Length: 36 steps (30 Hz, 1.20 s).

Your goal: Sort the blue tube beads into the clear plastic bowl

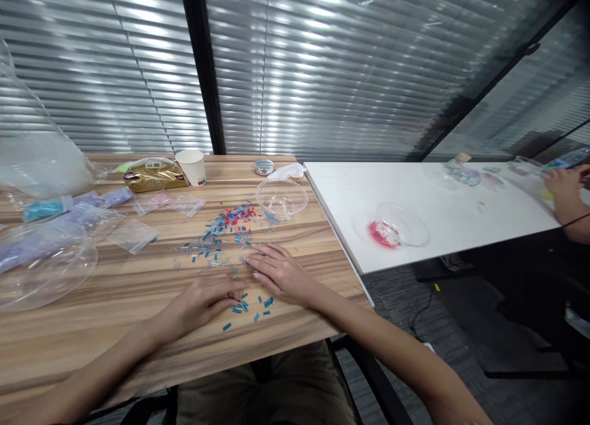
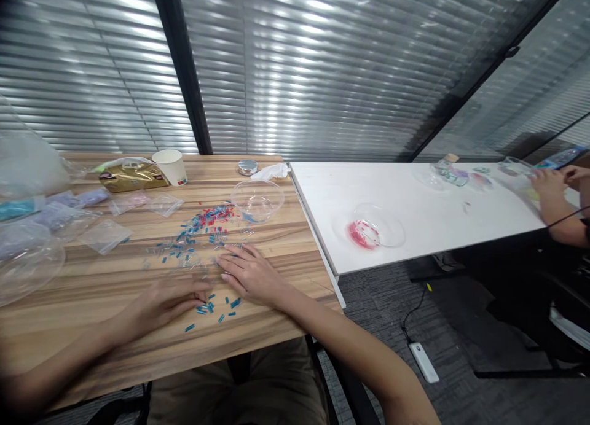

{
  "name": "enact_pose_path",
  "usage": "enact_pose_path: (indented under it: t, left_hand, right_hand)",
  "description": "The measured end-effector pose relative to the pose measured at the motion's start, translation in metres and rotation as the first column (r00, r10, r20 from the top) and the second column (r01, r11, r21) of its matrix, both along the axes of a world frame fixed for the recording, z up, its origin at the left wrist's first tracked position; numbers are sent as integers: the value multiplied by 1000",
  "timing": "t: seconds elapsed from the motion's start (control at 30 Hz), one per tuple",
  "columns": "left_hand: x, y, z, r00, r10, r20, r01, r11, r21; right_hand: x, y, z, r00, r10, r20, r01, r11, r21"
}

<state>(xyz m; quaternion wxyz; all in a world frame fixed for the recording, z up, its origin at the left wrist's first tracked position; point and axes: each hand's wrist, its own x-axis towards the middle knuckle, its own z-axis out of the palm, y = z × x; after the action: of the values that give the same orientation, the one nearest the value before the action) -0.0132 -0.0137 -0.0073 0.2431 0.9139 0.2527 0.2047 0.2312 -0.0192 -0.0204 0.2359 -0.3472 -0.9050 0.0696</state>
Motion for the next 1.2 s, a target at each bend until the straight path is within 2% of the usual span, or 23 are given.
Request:
enact_pose_path:
  t: [0.17,0.27,0.4,0.6,0.73,0.93,1.1,1.2]
  left_hand:
    - [-6,1,-6,996,66,-54,-57,986,154]
    - [-9,3,-11,993,27,-119,-2,978,207]
    - [-11,5,-10,988,-6,-157,39,977,207]
    - [-18,18,-9,990,26,-136,4,976,218]
    - [-20,24,-7,992,68,-104,-35,955,296]
    - [-14,19,-1,999,-11,-35,23,930,366]
    - [-16,21,-1,996,-18,-83,44,945,325]
    - [-18,24,-3,995,-7,-96,41,933,357]
  right_hand:
    - [-1,0,0,1000,-5,14,6,1000,-15]
    - [-1,-1,1,1000,15,11,-14,1000,-14]
    - [0,-1,2,999,41,12,-41,999,-7]
    - [0,-2,1,997,71,25,-72,997,18]
    - [-1,-2,1,996,87,26,-88,996,25]
    - [1,-2,3,994,112,15,-112,994,-14]
    - [2,-1,4,994,112,-14,-112,993,-28]
    - [2,0,3,992,115,-48,-115,993,-8]
